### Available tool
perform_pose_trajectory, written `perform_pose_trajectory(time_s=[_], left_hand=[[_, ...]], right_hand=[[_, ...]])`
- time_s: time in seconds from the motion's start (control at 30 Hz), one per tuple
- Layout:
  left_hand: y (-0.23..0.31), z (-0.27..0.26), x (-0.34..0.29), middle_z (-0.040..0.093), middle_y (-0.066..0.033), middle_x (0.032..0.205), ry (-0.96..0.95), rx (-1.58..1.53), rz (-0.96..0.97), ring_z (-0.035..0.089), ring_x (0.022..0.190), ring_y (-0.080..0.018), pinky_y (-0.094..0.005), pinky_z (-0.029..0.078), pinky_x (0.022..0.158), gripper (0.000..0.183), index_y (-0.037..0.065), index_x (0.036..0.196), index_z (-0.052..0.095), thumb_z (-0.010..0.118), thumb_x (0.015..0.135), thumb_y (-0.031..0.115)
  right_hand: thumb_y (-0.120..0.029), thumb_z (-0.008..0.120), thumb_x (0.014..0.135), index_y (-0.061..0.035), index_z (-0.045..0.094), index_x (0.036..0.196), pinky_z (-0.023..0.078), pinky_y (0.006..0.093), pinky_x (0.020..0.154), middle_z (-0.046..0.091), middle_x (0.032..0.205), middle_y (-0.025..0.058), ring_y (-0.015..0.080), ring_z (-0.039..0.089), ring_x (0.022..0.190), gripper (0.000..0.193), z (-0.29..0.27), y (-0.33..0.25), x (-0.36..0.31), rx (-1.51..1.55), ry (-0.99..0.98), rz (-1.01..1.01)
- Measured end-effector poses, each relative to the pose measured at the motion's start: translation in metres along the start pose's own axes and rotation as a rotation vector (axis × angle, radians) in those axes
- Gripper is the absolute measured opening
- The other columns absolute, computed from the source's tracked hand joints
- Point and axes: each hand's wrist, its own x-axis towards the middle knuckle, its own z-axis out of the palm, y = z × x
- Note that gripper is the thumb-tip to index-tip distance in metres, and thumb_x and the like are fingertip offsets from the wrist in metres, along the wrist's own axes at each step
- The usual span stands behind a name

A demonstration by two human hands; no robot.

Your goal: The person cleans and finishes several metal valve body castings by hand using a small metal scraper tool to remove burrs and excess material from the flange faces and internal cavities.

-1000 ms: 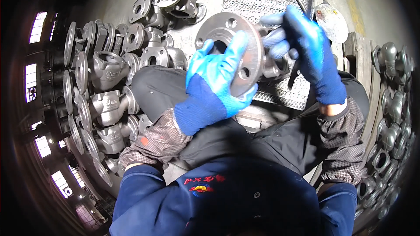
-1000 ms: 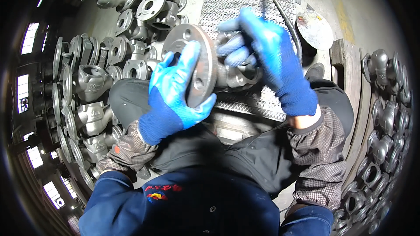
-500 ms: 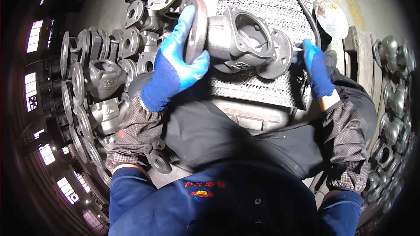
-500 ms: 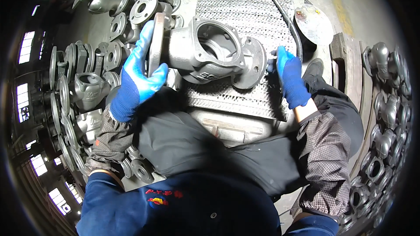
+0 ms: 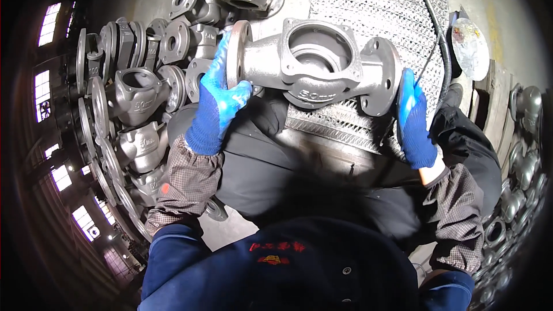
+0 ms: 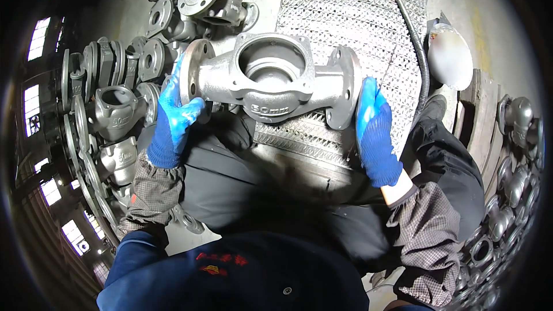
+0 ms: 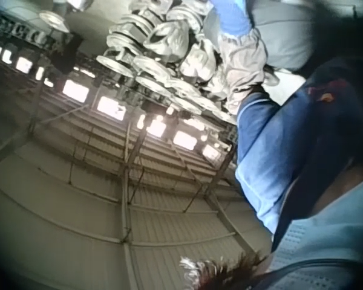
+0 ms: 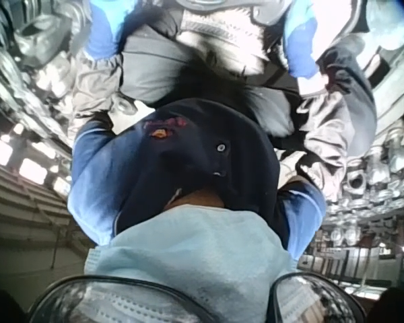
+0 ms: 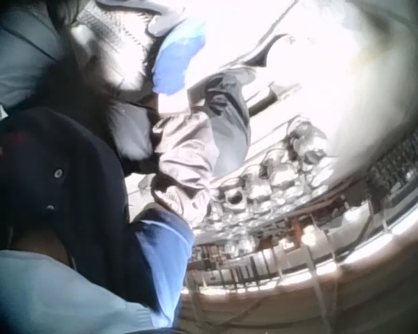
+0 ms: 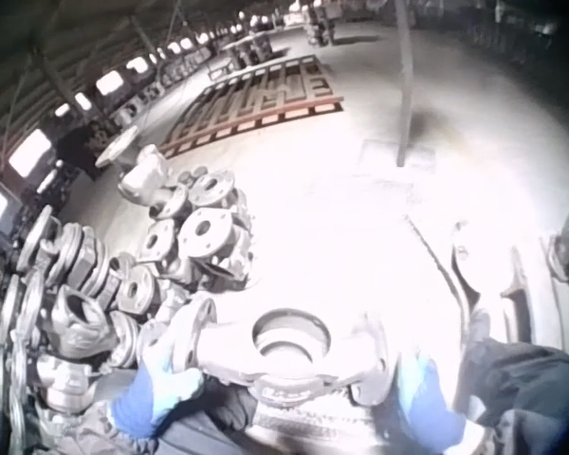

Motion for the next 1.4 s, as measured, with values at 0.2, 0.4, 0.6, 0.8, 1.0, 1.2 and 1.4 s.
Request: perform_pose_trajectory(time_s=[0.2,0.4,0.6,0.8,1.0,1.2,1.4], left_hand=[[0.003,-0.001,-0.002,0.036,-0.0129,0.143,0.002,0.074,-0.085,0.035,0.131,-0.0204,-0.0329,0.028,0.108,0.079,-0.001,0.144,0.027,0.054,0.069,-0.004],[0.003,-0.001,-0.001,0.05,-0.01,0.127,0.1,0.035,-0.426,0.052,0.108,-0.0162,-0.0241,0.043,0.089,0.078,0.0,0.143,0.028,0.052,0.07,-0.009],[-0.002,-0.005,0.004,0.056,-0.0083,0.115,0.108,-0.144,-0.449,0.053,0.097,-0.0143,-0.0249,0.045,0.084,0.069,0.001,0.142,0.031,0.052,0.077,0.003],[-0.003,-0.008,0.003,0.055,-0.0058,0.111,0.065,-0.094,-0.458,0.053,0.09,-0.0116,-0.0241,0.045,0.081,0.062,0.001,0.14,0.034,0.054,0.082,0.008],[-0.011,-0.003,0.005,0.054,-0.0042,0.111,0.131,-0.152,-0.35,0.052,0.091,-0.01,-0.0234,0.046,0.08,0.061,0.0,0.14,0.034,0.056,0.083,0.006],[0.021,0.012,0.001,0.058,-0.0074,0.11,0.19,-0.127,-0.278,0.056,0.089,-0.011,-0.0229,0.048,0.078,0.061,-0.003,0.138,0.037,0.061,0.083,0.008],[0.034,0.015,0.013,0.062,-0.0075,0.095,0.318,0.137,-0.092,0.056,0.074,-0.0073,-0.0199,0.047,0.064,0.063,-0.005,0.129,0.049,0.073,0.076,0.022]], right_hand=[[-0.014,0.044,0.099,0.0045,0.052,0.124,0.04,0.024,0.092,0.057,0.119,0.0075,0.0119,0.052,0.109,0.032,-0.003,0.02,-0.022,-0.039,0.016,0.146],[-0.012,0.043,0.099,0.0038,0.053,0.121,0.042,0.0238,0.086,0.06,0.107,0.0066,0.0109,0.054,0.097,0.029,0.003,0.003,-0.023,0.036,-0.038,0.211],[-0.013,0.042,0.098,0.0074,0.051,0.12,0.044,0.03,0.085,0.061,0.107,0.0184,0.0211,0.058,0.1,0.032,0.006,-0.005,0.017,-0.291,-0.107,-0.164],[-0.015,0.042,0.098,0.0083,0.048,0.126,0.038,0.0274,0.098,0.056,0.124,0.0152,0.0184,0.052,0.114,0.036,0.011,-0.006,0.028,-0.071,-0.106,-0.126],[-0.015,0.038,0.099,0.0062,0.04,0.133,0.034,0.027,0.103,0.047,0.133,0.013,0.0184,0.045,0.122,0.04,0.001,0.019,0.041,0.111,-0.191,-0.071],[-0.025,0.035,0.101,0.0059,0.041,0.131,0.047,0.0308,0.083,0.057,0.118,0.0162,0.021,0.059,0.098,0.043,0.003,-0.009,0.033,-0.144,-0.353,0.001],[-0.035,0.027,0.102,0.0035,0.049,0.124,0.05,0.0298,0.081,0.062,0.11,0.0138,0.0184,0.061,0.093,0.049,0.009,-0.015,-0.014,0.16,-0.31,0.273]])
